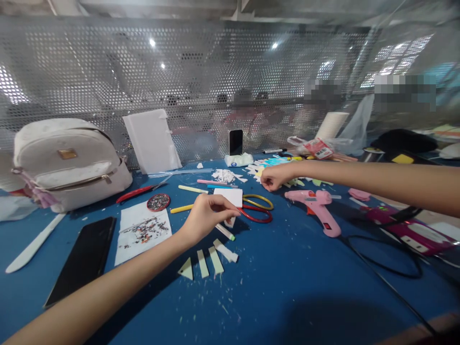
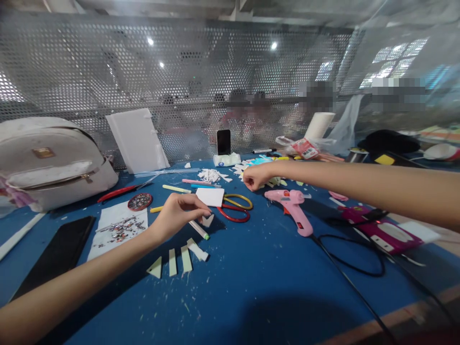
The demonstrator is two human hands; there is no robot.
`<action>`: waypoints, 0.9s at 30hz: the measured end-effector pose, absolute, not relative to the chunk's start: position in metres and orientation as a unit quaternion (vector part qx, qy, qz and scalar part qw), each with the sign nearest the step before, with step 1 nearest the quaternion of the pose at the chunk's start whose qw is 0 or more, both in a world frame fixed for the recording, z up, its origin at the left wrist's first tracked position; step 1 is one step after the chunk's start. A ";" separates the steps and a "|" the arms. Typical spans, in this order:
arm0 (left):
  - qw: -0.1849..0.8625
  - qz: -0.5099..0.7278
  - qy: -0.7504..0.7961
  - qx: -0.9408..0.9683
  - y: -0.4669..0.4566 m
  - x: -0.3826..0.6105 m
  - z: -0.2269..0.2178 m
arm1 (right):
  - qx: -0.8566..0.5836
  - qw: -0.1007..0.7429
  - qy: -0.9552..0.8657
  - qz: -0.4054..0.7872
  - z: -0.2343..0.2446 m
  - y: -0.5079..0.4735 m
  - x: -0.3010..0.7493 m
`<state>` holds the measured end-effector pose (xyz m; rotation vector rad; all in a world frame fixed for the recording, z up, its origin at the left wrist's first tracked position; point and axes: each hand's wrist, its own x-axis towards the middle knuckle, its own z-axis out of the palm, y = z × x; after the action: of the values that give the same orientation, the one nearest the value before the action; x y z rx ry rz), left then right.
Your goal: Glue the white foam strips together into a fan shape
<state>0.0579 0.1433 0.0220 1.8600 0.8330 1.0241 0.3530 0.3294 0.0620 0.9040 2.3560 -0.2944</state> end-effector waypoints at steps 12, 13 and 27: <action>0.404 0.414 0.329 0.747 0.145 0.057 0.022 | 0.352 0.287 0.885 -0.102 0.066 0.330 0.354; 0.403 0.413 0.329 0.747 0.144 0.056 0.022 | 0.354 0.287 0.885 -0.101 0.064 0.330 0.354; 0.413 0.411 0.324 0.745 0.147 0.059 0.018 | 0.358 0.273 0.885 -0.122 0.051 0.338 0.357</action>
<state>0.0586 0.1465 0.0185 1.8739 0.8142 1.0330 0.3570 0.3378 0.0514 0.9622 2.3806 -0.3288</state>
